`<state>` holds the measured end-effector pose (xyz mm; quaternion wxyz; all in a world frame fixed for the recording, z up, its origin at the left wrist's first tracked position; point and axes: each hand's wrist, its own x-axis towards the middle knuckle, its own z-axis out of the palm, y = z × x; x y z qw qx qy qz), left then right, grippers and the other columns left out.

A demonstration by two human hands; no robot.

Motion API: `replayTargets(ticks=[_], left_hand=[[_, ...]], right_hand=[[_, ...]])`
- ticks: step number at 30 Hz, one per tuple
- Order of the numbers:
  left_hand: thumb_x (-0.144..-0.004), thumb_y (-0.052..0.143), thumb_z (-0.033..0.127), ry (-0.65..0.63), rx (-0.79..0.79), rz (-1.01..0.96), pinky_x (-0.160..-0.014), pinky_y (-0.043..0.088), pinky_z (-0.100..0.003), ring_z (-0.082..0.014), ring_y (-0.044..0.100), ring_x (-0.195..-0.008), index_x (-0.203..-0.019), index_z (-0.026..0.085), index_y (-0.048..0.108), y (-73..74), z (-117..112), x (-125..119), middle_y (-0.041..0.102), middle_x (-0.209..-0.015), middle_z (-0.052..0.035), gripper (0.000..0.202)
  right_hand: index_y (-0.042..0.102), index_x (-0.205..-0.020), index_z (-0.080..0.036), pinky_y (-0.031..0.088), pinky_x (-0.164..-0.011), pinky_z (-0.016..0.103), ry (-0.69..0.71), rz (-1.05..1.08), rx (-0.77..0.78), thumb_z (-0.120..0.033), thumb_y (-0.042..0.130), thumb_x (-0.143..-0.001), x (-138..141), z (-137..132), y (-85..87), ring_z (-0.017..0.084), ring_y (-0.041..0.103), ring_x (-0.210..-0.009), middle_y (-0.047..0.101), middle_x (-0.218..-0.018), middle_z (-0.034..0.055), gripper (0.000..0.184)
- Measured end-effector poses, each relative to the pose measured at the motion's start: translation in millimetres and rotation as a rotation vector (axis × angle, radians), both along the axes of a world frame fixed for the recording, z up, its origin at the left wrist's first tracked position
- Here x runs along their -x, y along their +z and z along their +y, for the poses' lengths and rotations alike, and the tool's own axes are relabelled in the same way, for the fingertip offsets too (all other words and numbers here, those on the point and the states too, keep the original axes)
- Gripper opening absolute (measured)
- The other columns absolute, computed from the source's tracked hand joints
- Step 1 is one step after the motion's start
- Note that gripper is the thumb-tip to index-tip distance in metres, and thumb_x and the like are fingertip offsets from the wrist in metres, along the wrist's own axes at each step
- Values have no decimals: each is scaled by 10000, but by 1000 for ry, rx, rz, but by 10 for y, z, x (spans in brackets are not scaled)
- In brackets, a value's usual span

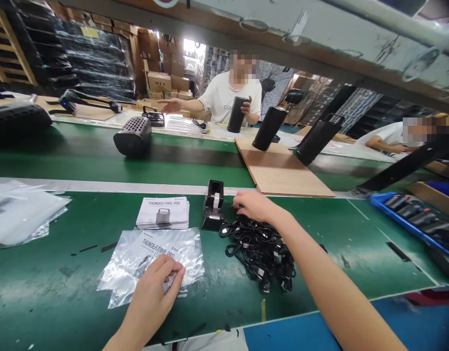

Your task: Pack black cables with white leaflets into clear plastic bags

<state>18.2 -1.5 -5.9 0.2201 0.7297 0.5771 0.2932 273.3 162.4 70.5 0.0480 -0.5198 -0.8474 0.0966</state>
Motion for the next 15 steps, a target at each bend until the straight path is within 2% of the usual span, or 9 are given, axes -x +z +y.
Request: replayTargets(ticks=[2,4,5,6,8,9,10,12,15], left_hand=[[-855,410,294,7,2,4,-581,449,-250,-155,543,-665,-726,217,533,6,1,-2,566,-747,-21,194],[-856,406,289,6,0,-1,-582,449,-249,-154,544,-666,-719,215,532,10,4,-8,565,-748,-21,199],[-855,406,287,5,-1,-5,-581,448,-249,-154,543,-668,-718,215,531,10,4,-12,565,-747,-21,199],[-854,409,285,5,0,-11,-581,448,-248,-155,543,-671,-718,215,532,10,5,-16,564,-747,-20,196],[-849,420,285,11,1,-29,-584,449,-247,-156,541,-680,-720,216,533,7,5,-22,562,-751,-19,184],[-848,424,284,16,4,-42,-589,449,-246,-155,539,-684,-727,215,534,4,5,-22,561,-758,-19,178],[-850,425,285,22,10,-59,-595,450,-247,-152,535,-685,-738,215,536,2,6,-20,558,-762,-18,172],[-855,422,293,40,27,-98,-610,448,-252,-148,524,-679,-752,213,535,-2,9,-9,548,-756,-13,172],[-859,425,313,92,50,-158,-641,445,-264,-151,524,-706,-756,215,526,-7,11,20,539,-753,-7,175]], right_hand=[[611,-854,-196,402,-780,341,-80,57,-100,-177,550,-764,-118,-164,121,238,578,-866,644,-893,71,110],[538,-980,-182,406,-792,352,-177,164,-185,-230,387,-867,-138,-447,178,229,564,-902,619,-966,96,195],[528,-966,-194,417,-780,331,-235,351,-201,-258,407,-863,-91,-624,169,216,571,-883,619,-957,86,171],[522,-941,-208,433,-745,307,-258,505,-150,-280,431,-854,-6,-811,134,201,580,-839,621,-916,70,146],[493,-930,-222,444,-627,256,-198,659,141,-278,393,-873,248,-1167,6,164,582,-701,606,-775,24,128],[493,-912,-226,431,-576,239,-143,654,267,-259,368,-881,391,-1313,-73,151,568,-640,585,-711,3,133],[508,-901,-227,422,-582,236,-103,611,325,-230,368,-877,525,-1426,-150,149,563,-654,578,-714,1,143],[549,-898,-231,407,-619,241,-43,507,351,-184,375,-867,723,-1551,-269,159,558,-725,574,-765,14,183],[597,-847,-229,380,-603,239,-19,358,376,-157,383,-861,806,-1560,-322,164,551,-717,553,-738,19,226]])
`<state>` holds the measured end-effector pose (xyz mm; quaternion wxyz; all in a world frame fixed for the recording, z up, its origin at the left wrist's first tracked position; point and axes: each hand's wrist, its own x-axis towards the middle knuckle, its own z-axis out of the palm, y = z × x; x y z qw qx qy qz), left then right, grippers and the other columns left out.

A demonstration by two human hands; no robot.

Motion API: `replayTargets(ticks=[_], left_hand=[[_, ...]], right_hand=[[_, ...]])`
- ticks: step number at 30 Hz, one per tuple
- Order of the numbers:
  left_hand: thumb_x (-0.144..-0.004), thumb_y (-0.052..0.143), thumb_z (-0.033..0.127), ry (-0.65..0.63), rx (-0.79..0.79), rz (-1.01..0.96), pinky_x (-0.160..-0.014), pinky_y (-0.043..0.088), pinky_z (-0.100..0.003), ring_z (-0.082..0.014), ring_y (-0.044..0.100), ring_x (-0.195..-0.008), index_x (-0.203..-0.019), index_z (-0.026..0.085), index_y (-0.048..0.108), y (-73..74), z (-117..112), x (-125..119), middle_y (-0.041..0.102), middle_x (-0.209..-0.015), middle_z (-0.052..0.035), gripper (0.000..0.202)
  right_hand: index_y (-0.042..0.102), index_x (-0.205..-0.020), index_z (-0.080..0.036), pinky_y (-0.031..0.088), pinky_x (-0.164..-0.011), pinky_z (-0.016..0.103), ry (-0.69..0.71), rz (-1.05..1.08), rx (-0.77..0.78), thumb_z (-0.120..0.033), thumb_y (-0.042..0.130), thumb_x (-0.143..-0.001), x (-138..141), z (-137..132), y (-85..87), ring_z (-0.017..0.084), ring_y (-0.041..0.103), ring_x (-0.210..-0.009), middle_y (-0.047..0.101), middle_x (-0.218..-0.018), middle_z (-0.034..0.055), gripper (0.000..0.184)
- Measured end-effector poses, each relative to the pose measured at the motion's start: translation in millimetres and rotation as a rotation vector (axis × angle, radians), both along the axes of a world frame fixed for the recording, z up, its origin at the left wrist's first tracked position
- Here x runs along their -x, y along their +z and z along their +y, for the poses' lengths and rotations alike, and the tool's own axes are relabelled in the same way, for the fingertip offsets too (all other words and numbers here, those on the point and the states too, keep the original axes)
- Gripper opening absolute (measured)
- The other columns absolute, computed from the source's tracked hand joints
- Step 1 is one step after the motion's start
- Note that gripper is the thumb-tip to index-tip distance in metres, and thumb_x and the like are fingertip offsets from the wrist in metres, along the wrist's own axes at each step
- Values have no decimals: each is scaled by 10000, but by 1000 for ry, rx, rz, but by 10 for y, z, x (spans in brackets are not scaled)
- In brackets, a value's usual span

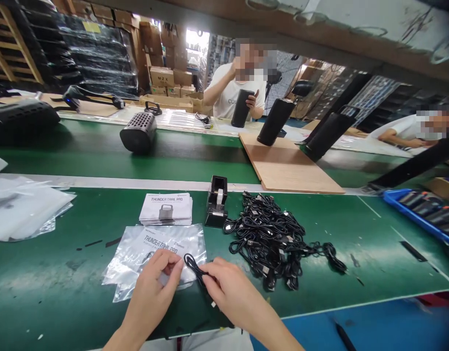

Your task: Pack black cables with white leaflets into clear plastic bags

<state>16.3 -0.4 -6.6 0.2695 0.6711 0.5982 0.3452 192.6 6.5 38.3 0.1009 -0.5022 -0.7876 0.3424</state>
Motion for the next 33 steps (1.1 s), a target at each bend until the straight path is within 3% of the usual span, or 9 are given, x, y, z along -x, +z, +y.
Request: replayTargets(ticks=[9,14,16,19,23,26,29,31,33], left_hand=[[-801,518,322,70,-96,-39,-758,469,-299,-183,538,-885,-764,220,592,-28,-86,-41,506,-931,-45,131],[-790,519,348,133,-101,-113,-777,453,-334,-212,501,-943,-726,217,603,116,-82,-46,480,-962,-56,168],[-787,525,362,199,-105,-232,-799,431,-323,-207,490,-962,-716,221,595,229,-40,-22,479,-966,-41,173],[-788,542,363,272,-102,-481,-811,404,-283,-182,492,-974,-700,220,579,429,37,35,480,-992,-15,172],[-796,549,381,305,-140,-725,-835,388,-248,-164,498,-995,-703,216,569,661,118,155,494,-1036,5,190],[-708,598,516,221,-194,-796,-933,346,-279,-205,430,-1131,-955,269,556,751,169,278,483,-1174,-3,353],[-568,643,622,-56,19,-900,-940,357,-334,-256,411,-1162,-1189,289,436,767,207,371,481,-1233,-39,734],[-528,688,597,-260,252,-962,-828,429,-324,-245,524,-1009,-1195,268,450,747,208,383,569,-1104,-48,781],[-540,729,522,-361,385,-979,-667,449,-257,-176,578,-765,-1062,234,563,714,187,358,630,-858,-14,619]], right_hand=[[636,-814,-195,399,-653,256,-86,-60,-21,-163,523,-787,110,140,98,179,577,-742,601,-798,44,120],[640,-783,-191,399,-617,226,-183,141,-30,-184,482,-833,282,203,202,137,569,-671,634,-737,12,166],[638,-883,-212,405,-661,231,-77,236,-96,-223,403,-891,315,215,320,137,558,-734,650,-789,6,236],[622,-983,-214,402,-760,278,142,207,-250,-321,544,-828,367,273,547,178,501,-870,659,-877,19,204],[658,-762,-182,383,-831,315,322,105,-446,-270,623,-776,458,467,903,189,482,-890,664,-765,17,96],[647,-702,-194,349,-911,308,443,200,-497,-255,636,-766,489,627,1213,169,496,-952,660,-781,-6,89],[640,-682,-193,322,-964,287,710,301,-411,-252,668,-732,470,724,1465,137,535,-952,651,-917,-9,83],[640,-671,-185,347,-949,275,767,289,-344,-237,699,-696,429,740,1555,144,534,-987,618,-1000,14,83],[643,-666,-181,376,-921,270,707,226,-305,-234,712,-677,359,720,1585,169,506,-1050,572,-1076,36,88]])
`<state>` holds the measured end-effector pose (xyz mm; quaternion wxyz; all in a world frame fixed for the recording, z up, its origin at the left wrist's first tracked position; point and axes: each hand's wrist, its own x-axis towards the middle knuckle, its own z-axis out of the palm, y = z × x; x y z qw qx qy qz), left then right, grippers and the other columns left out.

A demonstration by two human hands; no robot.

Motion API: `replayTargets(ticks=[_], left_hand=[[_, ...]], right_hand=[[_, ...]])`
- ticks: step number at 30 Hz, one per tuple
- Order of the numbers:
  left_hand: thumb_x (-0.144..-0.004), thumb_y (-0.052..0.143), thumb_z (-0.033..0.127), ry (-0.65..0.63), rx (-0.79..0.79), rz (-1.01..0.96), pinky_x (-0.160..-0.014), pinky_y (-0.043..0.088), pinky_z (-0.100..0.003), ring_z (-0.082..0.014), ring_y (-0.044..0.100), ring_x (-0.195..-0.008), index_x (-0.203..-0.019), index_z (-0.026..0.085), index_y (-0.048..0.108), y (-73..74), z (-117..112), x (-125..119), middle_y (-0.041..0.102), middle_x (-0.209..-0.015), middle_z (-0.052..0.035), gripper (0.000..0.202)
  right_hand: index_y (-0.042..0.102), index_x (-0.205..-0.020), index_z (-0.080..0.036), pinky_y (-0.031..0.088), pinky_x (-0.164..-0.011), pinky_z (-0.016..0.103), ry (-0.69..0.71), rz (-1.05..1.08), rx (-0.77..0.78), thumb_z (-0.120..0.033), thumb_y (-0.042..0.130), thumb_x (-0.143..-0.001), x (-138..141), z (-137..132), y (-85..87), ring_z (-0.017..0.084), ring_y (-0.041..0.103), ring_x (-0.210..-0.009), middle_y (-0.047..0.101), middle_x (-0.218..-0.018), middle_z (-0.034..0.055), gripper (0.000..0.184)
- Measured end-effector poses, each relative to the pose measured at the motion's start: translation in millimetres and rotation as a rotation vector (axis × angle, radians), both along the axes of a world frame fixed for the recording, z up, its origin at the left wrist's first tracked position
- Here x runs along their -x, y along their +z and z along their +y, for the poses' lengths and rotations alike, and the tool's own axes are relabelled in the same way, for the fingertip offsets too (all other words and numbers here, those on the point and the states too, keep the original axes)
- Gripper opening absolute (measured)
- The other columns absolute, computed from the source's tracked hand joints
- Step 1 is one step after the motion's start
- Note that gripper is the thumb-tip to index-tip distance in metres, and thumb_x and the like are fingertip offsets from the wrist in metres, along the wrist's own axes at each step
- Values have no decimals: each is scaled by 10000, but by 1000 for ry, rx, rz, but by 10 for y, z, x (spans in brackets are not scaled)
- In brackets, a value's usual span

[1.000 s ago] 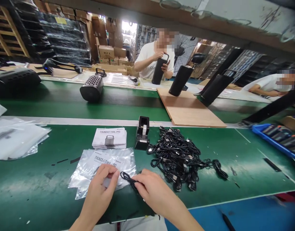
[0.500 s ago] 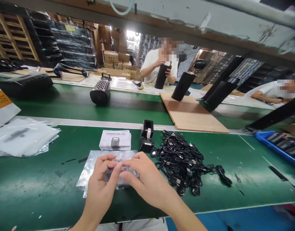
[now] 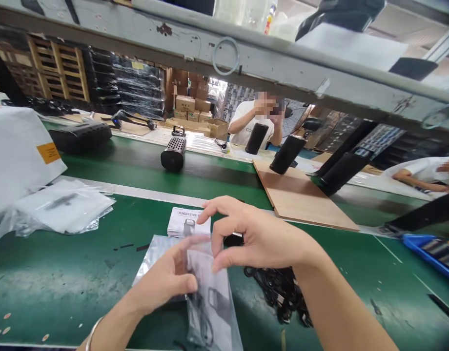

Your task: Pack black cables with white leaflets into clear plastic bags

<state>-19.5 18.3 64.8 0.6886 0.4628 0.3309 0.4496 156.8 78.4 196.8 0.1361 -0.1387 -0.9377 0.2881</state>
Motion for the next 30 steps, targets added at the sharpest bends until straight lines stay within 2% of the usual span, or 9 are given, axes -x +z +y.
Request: replayTargets(ticks=[3,6,8,11,12,15,19,26,30], left_hand=[[-650,692,431,82,-5,119,-531,380,-184,-94,503,-567,-748,194,662,-47,-55,-53,592,-618,30,258],[-736,606,418,214,-58,325,-565,394,-188,-110,519,-606,-698,203,701,-55,-105,-71,625,-623,15,238],[-759,572,423,258,-73,411,-619,423,-202,-140,562,-679,-744,221,719,-37,-122,-68,671,-692,4,251],[-789,515,439,310,-74,487,-690,451,-230,-180,597,-788,-821,236,725,-2,-117,-61,704,-800,-2,293],[-800,492,445,318,-78,509,-708,456,-240,-189,602,-812,-844,237,724,5,-108,-59,707,-820,-4,314],[-815,456,451,344,-102,562,-773,462,-272,-204,609,-848,-889,233,719,2,-68,-49,712,-834,-7,350],[-796,483,441,402,-103,632,-803,468,-299,-209,619,-835,-900,222,716,-51,4,-19,719,-832,-18,336],[-703,610,363,285,-64,611,-771,487,-313,-242,622,-862,-747,206,722,-65,57,139,712,-919,-63,198],[-738,535,505,374,122,314,-786,478,-332,-239,606,-934,-1051,231,608,-24,14,113,669,-1031,-78,422]], right_hand=[[643,-667,-189,422,-854,259,-80,-70,71,-254,698,-691,-161,-69,-30,179,518,-1037,530,-1143,35,88],[626,-668,-198,446,-799,268,-191,-79,166,-246,655,-734,-335,-157,-163,170,564,-938,580,-1060,30,87],[622,-808,-218,445,-804,288,-356,15,249,-226,596,-781,-404,-224,-341,167,570,-921,606,-1009,28,38],[522,-1090,-243,424,-866,322,-642,263,424,-230,647,-732,-387,-318,-726,178,541,-1002,566,-1132,41,379],[525,-1087,-231,420,-872,327,-699,310,479,-241,703,-673,-354,-339,-862,188,543,-1001,569,-1132,47,451],[620,-793,-162,460,-716,294,-808,365,622,-319,629,-740,-232,-360,-1181,176,597,-774,656,-809,40,166],[660,-767,-161,450,-661,265,-842,414,600,-309,568,-783,-149,-326,-1310,163,590,-714,670,-752,32,176],[703,-830,-215,472,-736,264,-715,434,383,-128,510,-776,-205,-286,-1330,157,628,-787,699,-830,18,218],[703,-838,-226,482,-752,277,-639,464,316,-32,464,-752,-230,-290,-1401,152,624,-807,691,-840,16,320]])
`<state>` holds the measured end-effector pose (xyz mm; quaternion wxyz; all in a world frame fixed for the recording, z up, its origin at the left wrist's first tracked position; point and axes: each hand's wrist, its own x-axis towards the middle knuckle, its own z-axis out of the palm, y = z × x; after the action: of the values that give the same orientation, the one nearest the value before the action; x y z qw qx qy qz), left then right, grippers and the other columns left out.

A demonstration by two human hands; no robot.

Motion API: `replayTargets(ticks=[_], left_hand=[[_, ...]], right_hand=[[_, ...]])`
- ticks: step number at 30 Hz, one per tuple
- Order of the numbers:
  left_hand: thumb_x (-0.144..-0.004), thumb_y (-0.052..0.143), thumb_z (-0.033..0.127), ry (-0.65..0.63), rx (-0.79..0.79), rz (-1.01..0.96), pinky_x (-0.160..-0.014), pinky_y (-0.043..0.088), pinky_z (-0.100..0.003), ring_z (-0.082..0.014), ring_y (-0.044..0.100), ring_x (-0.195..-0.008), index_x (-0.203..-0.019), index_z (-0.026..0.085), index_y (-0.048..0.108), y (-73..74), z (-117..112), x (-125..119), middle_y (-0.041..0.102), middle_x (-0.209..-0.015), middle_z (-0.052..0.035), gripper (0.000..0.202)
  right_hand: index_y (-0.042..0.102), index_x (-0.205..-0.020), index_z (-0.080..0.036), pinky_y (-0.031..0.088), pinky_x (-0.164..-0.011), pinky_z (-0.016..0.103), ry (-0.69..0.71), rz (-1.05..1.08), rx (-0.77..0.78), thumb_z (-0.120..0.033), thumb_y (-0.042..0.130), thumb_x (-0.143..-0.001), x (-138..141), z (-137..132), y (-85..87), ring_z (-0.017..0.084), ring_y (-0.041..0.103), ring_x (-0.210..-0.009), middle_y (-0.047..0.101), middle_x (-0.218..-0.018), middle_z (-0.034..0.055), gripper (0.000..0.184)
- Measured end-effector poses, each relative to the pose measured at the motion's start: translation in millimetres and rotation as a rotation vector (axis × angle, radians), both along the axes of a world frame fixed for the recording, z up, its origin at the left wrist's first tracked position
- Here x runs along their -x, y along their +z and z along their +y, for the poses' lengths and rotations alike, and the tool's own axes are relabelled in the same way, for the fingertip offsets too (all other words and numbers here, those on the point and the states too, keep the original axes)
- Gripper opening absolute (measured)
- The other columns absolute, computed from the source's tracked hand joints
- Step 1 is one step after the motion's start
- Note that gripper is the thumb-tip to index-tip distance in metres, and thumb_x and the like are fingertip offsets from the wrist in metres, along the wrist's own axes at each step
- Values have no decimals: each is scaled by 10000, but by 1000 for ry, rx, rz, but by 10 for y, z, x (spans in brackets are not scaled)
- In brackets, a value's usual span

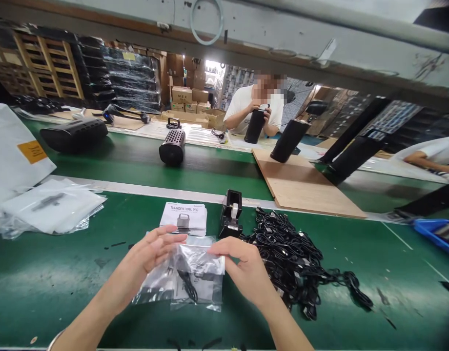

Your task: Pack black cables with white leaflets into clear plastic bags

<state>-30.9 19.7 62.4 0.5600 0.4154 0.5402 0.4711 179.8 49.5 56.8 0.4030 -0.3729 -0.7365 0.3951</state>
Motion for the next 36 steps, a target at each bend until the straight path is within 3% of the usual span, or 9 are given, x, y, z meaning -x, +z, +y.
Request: replayTargets(ticks=[2,6,9,12,16,21,27,32,36], left_hand=[[-725,530,544,19,62,-55,-745,483,-318,-220,622,-871,-1104,227,562,-15,-14,-89,682,-949,-64,495],[-671,639,460,-28,90,64,-550,439,-232,-145,565,-583,-777,167,641,-96,-13,-256,626,-613,10,312],[-690,622,453,18,41,94,-487,385,-197,-108,496,-520,-706,170,619,-141,-14,-280,577,-582,33,283],[-699,616,447,40,-1,126,-514,385,-196,-116,498,-564,-735,178,605,-168,-25,-263,565,-609,34,271],[-718,591,456,81,-52,174,-471,331,-191,-106,439,-516,-752,182,590,-212,-43,-267,514,-562,47,275],[-725,579,470,78,-37,182,-452,306,-187,-101,429,-487,-754,184,573,-261,-47,-267,515,-552,53,287],[-746,545,484,79,-40,198,-459,315,-203,-115,443,-504,-829,181,570,-300,-33,-255,516,-580,42,315],[-744,531,505,90,-43,209,-442,293,-198,-102,391,-475,-783,182,553,-322,-31,-262,440,-547,64,326],[-765,514,485,82,-51,229,-458,304,-191,-98,391,-494,-749,188,536,-275,-51,-268,440,-557,64,298]], right_hand=[[703,-829,-231,484,-748,275,15,6,-33,-13,455,-748,1,-14,-30,149,621,-810,685,-846,16,340],[675,-893,-230,476,-766,291,-20,-20,-33,-91,439,-809,-35,-6,-53,156,610,-845,668,-910,28,286],[589,-1032,-201,473,-709,318,-407,-52,26,-260,425,-854,-119,104,-50,160,600,-750,605,-1015,74,248],[625,-787,-181,450,-710,343,-645,-100,134,-414,499,-789,-200,282,-61,196,571,-740,584,-882,77,265],[591,-620,-186,470,-594,322,-580,-42,292,-441,599,-691,-190,442,-121,183,579,-583,564,-629,16,265],[561,-769,-166,524,-635,322,-524,159,431,-445,554,-734,-49,349,-218,161,633,-624,614,-772,35,281],[603,-693,-172,428,-900,341,-529,184,297,-365,573,-752,45,98,-358,218,496,-1087,496,-1151,114,204],[567,-602,-186,454,-797,402,-582,-98,207,-303,562,-742,-45,48,-426,218,562,-825,501,-1001,113,183],[550,-648,-195,439,-687,331,-457,-99,163,-302,528,-780,-39,-107,-199,178,522,-713,521,-845,58,172]])
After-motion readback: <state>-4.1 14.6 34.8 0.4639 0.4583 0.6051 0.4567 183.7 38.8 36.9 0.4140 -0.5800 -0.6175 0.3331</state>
